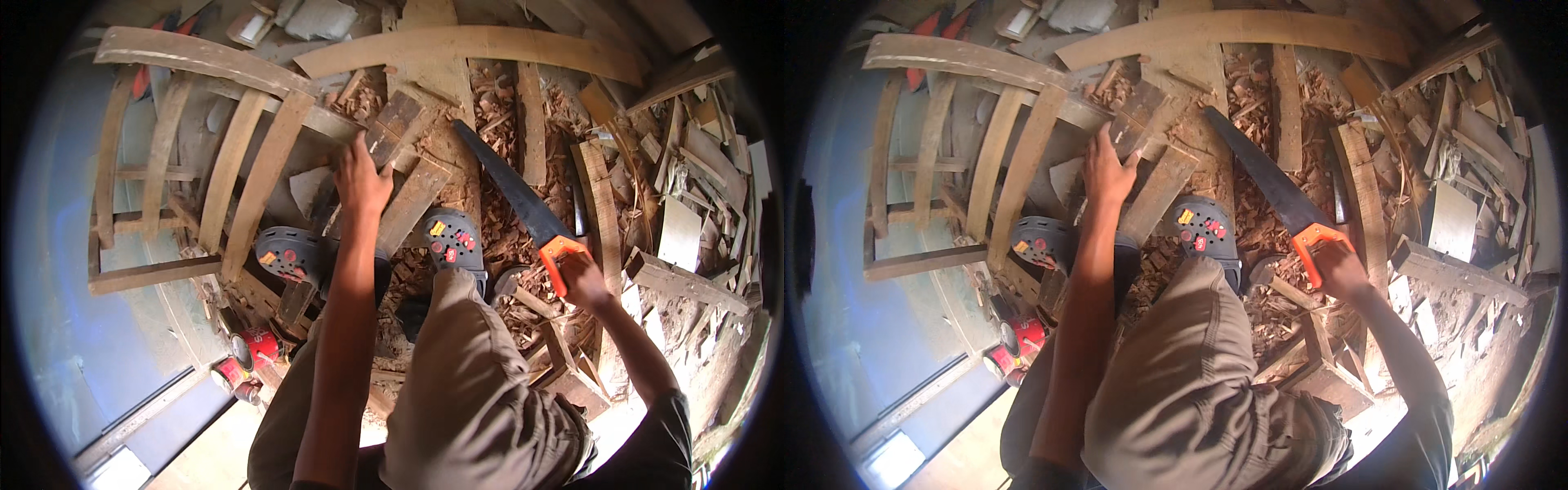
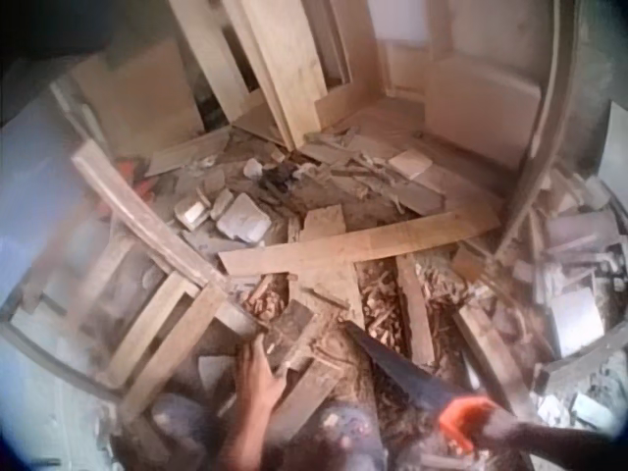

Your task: The person sits on the floor and uses a hand saw to cut small wood pieces, then uses a metal file to smooth and shape the cut edges. The person repeatedly picks up pieces, files them, and places them back down.

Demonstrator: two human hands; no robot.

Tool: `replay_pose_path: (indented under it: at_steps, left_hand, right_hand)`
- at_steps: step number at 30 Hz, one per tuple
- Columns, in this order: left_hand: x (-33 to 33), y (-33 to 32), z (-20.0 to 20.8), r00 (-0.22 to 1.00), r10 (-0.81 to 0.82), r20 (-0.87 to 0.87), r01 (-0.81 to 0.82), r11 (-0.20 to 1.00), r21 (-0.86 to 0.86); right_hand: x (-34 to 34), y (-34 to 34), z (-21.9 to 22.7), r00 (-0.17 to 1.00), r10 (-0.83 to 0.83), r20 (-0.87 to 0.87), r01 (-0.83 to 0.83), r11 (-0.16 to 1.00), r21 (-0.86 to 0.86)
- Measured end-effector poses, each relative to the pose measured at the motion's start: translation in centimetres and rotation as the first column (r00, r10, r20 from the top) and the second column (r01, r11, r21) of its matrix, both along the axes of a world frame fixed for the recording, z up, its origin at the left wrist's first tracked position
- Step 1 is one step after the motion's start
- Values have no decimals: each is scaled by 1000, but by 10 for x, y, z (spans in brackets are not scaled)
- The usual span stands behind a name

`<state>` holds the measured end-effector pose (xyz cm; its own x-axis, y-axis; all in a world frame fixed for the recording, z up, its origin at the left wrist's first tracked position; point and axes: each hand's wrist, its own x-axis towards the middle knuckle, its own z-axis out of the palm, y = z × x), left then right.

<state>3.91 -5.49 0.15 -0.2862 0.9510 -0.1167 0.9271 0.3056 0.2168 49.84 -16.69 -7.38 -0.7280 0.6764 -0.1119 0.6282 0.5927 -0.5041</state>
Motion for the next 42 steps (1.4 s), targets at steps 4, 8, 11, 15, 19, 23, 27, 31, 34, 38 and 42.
replay_pose_path:
  at_steps: [4,8,11,15,19,23,27,31,34,38,42]
  left_hand:
    - [-21,11,-2,998,-62,-2,61,993,-97]
    - [-32,18,10,999,-39,17,40,998,-45]
    - [-58,21,49,972,-17,235,25,999,-29]
    - [-103,3,118,847,-42,530,19,999,48]
    - [-128,-50,187,739,-155,656,-33,963,266]
    - [-130,-113,240,687,-190,701,-147,909,390]
    - [-122,-168,267,766,-160,623,-235,832,503]
    - [-103,-204,281,882,-36,469,-309,708,635]
    - [-86,-219,290,918,142,371,-382,572,726]
    - [-69,-230,302,906,282,316,-419,487,767]
    - [-66,-233,303,904,387,180,-352,439,826]
  right_hand:
    - [-31,-10,-18,981,57,185,-45,997,-65]
    - [-41,-21,3,958,-262,-115,238,952,-190]
    - [-38,-26,25,884,-393,-251,357,917,-177]
    - [-33,-41,39,848,-451,-278,384,884,-266]
    - [-36,-59,28,830,-548,-102,467,783,-410]
    - [-45,-67,3,887,-458,-60,439,876,-200]
    - [-49,-60,-23,909,-395,130,399,917,-3]
    - [-48,-51,-43,890,-386,244,397,918,5]
    - [-48,-44,-50,896,-318,310,338,941,-13]
    - [-46,-40,-52,904,-252,345,280,960,-32]
    - [-41,-39,-57,907,-204,368,242,968,-60]
